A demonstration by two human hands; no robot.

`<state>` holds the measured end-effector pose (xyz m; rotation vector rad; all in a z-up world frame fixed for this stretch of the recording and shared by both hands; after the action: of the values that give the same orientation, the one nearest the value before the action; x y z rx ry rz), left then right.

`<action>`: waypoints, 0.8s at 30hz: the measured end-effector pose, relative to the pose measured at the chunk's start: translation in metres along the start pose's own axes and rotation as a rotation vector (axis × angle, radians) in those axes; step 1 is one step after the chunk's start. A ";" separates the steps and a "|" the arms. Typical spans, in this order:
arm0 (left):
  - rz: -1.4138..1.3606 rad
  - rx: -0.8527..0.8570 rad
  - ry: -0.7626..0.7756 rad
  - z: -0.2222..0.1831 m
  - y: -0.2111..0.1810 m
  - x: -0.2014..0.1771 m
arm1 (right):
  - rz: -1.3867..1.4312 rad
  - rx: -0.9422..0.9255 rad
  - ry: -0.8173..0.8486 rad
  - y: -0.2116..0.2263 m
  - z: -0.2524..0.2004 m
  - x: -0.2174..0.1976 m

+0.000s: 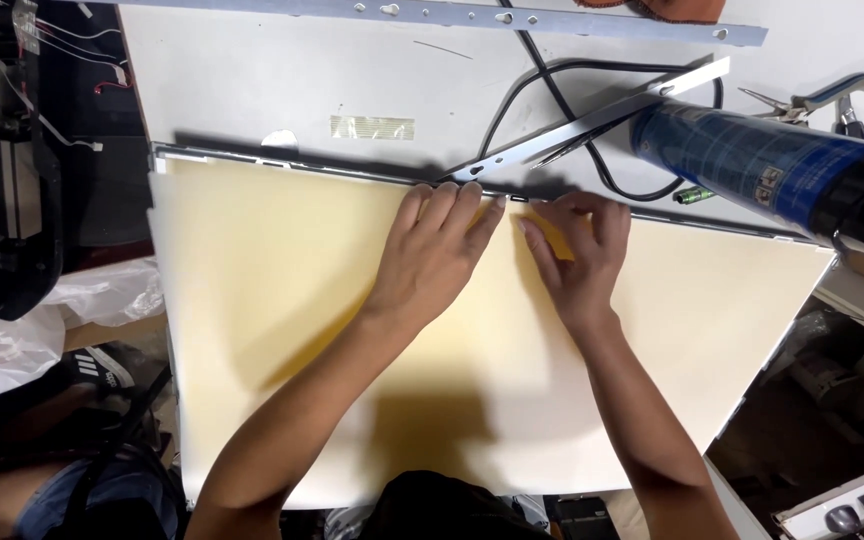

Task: Assembling the internal layers and outer frame of a flat-screen display panel on a repair bench.

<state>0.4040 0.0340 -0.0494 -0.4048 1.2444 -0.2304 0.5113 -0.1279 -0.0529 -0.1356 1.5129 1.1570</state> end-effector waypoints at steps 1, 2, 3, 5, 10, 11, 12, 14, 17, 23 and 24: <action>0.000 -0.002 0.001 -0.001 0.000 0.000 | 0.001 0.000 0.002 0.001 0.006 0.000; -0.004 -0.007 -0.018 -0.001 0.001 0.000 | 0.006 0.000 0.013 0.002 0.012 -0.001; -0.010 -0.011 -0.035 -0.001 0.001 0.000 | 0.010 0.003 0.022 0.002 0.018 -0.001; -0.028 -0.020 -0.046 -0.002 0.001 0.003 | 0.031 0.019 0.046 -0.002 0.021 0.001; -0.049 -0.041 -0.043 -0.002 0.000 0.001 | 0.080 0.055 0.116 -0.003 0.029 0.002; -0.054 -0.043 -0.039 -0.003 0.000 0.003 | 0.117 0.088 0.146 -0.003 0.030 0.002; -0.060 -0.046 -0.035 -0.004 0.000 0.005 | 0.155 0.121 0.176 -0.003 0.032 0.002; -0.056 -0.049 -0.031 -0.005 -0.002 0.004 | 0.177 0.136 0.190 -0.006 0.032 0.002; -0.062 -0.055 -0.033 -0.005 -0.002 0.004 | 0.215 0.166 0.211 -0.010 0.032 0.002; -0.091 -0.065 -0.047 0.000 0.001 0.009 | 0.268 0.200 0.242 -0.011 0.036 0.002; -0.073 -0.069 -0.052 0.002 0.002 0.010 | 0.280 0.204 0.252 -0.010 0.037 0.001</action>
<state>0.4084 0.0325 -0.0583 -0.5137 1.1902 -0.2379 0.5428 -0.1065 -0.0536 0.0744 1.9094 1.2298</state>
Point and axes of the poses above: each hand's wrist, its own z-axis towards the middle knuckle, its own x-axis out of the palm, y = z × x, the point moved 3 cm from there along z, towards the middle knuckle, and after that the axes turned 1 degree about x, right-handed, at the moved point
